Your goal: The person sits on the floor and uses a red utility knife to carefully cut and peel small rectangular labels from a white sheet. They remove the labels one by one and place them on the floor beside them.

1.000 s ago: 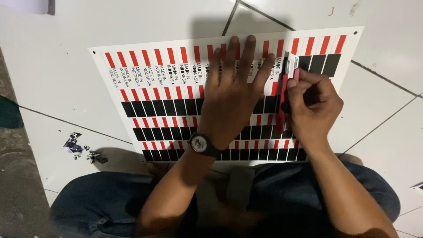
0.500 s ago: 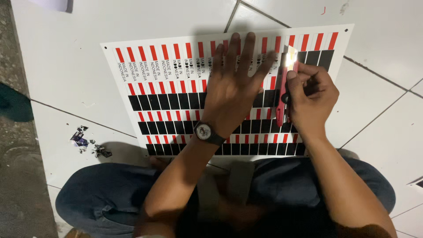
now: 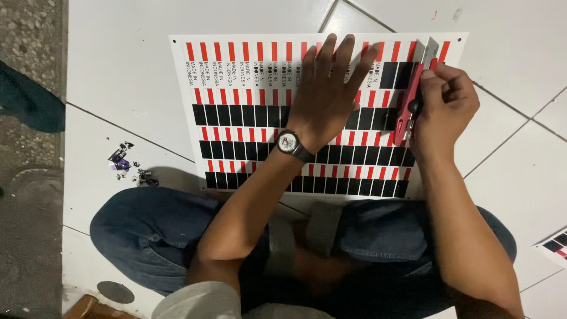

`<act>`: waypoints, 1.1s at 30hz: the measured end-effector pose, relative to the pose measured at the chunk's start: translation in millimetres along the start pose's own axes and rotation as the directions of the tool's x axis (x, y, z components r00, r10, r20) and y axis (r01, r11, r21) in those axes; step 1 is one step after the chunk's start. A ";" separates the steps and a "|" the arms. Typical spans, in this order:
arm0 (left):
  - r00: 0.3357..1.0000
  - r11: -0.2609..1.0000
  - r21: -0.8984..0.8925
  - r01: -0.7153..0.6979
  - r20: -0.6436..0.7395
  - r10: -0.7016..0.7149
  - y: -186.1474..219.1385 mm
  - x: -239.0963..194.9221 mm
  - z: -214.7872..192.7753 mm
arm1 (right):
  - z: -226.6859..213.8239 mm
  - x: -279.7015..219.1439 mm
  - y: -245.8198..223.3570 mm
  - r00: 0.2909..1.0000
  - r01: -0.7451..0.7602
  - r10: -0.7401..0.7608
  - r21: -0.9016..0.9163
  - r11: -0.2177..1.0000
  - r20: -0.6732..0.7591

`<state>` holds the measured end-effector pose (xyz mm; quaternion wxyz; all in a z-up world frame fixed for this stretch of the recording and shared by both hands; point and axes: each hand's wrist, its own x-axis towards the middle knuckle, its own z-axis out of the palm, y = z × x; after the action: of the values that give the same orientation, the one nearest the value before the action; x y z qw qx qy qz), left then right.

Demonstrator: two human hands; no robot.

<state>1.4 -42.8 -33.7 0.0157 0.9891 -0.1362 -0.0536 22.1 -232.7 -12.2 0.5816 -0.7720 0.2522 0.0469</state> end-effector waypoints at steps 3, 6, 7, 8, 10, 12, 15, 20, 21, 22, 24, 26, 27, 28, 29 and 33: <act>0.997 0.982 -0.190 0.025 -0.072 -0.039 0.5 -1.6 4.0 | -7.9 13.4 10.3 0.998 0.062 -0.062 0.013 0.998 -0.021; 0.995 0.982 -0.185 0.021 -0.091 -0.038 -1.6 -5.1 0.6 | -9.4 13.8 1.6 0.997 0.049 -0.050 -0.006 0.999 -0.062; 0.994 0.984 -0.180 0.017 -0.104 -0.036 -3.2 -5.9 2.6 | -10.9 17.0 3.9 0.996 0.061 -0.061 0.001 0.998 -0.065; 0.989 0.973 -0.229 -0.019 -0.147 -0.015 -5.1 -7.8 4.5 | -12.2 19.4 6.3 0.996 0.066 -0.065 0.009 0.998 -0.065; 0.979 0.962 -0.267 -0.064 -0.201 0.009 -8.0 -10.0 6.1 | -14.1 22.2 8.8 0.994 0.082 -0.080 0.025 0.996 -0.068; 0.998 0.924 -0.381 -0.018 0.056 0.042 -10.8 -9.6 4.9 | -14.9 23.6 8.3 0.995 0.070 -0.070 -0.002 0.998 -0.077; 0.954 0.940 -0.325 0.104 0.301 -0.001 -12.0 -5.3 -38.1 | -16.0 20.6 0.1 0.997 0.044 -0.040 0.059 0.997 -0.071; 0.930 0.951 -0.229 0.206 0.348 -0.117 -15.6 -32.3 -64.1 | -21.7 41.4 41.3 0.979 0.206 -0.206 0.074 0.976 -0.014; 0.938 0.930 -0.300 0.214 0.328 -0.109 -16.0 -40.7 -70.3 | -21.9 51.5 59.0 0.941 0.338 -0.339 0.064 0.939 -0.001; 0.939 0.931 -0.299 0.210 0.328 -0.106 -11.8 -46.1 -70.4 | -24.5 40.0 43.6 0.941 0.338 -0.338 0.065 0.939 -0.005; 0.916 0.946 -0.259 0.194 0.394 -0.080 -4.7 -56.8 -67.3 | -27.7 17.9 15.4 0.931 0.299 -0.335 0.225 0.927 0.144; 0.953 0.961 -0.235 0.148 0.292 -0.075 7.5 -70.1 -35.0 | -33.3 12.2 -13.5 0.918 0.325 -0.337 0.088 0.942 0.211; 0.981 0.973 -0.204 0.105 0.182 -0.068 12.6 -73.3 -17.8 | -35.2 12.2 -28.8 0.901 0.359 -0.333 -0.047 0.932 0.278; 0.980 0.972 -0.210 0.109 0.189 -0.069 20.5 -72.9 -12.6 | -38.1 16.3 -33.3 0.902 0.354 -0.326 -0.054 0.934 0.283; 0.989 0.968 -0.199 0.150 0.031 -0.147 27.8 -71.9 -6.5 | -40.0 21.3 -37.2 0.849 0.477 -0.398 -0.180 0.860 0.348; 0.968 0.972 -0.081 0.221 -0.100 -0.229 34.4 -64.0 2.6 | -36.3 27.1 -43.4 0.737 0.644 -0.420 -0.360 0.675 0.530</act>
<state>-69.3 -58.5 -28.2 0.0514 0.9985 -0.0202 -0.0057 56.8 -266.7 27.5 0.3755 -0.9115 -0.1380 0.0960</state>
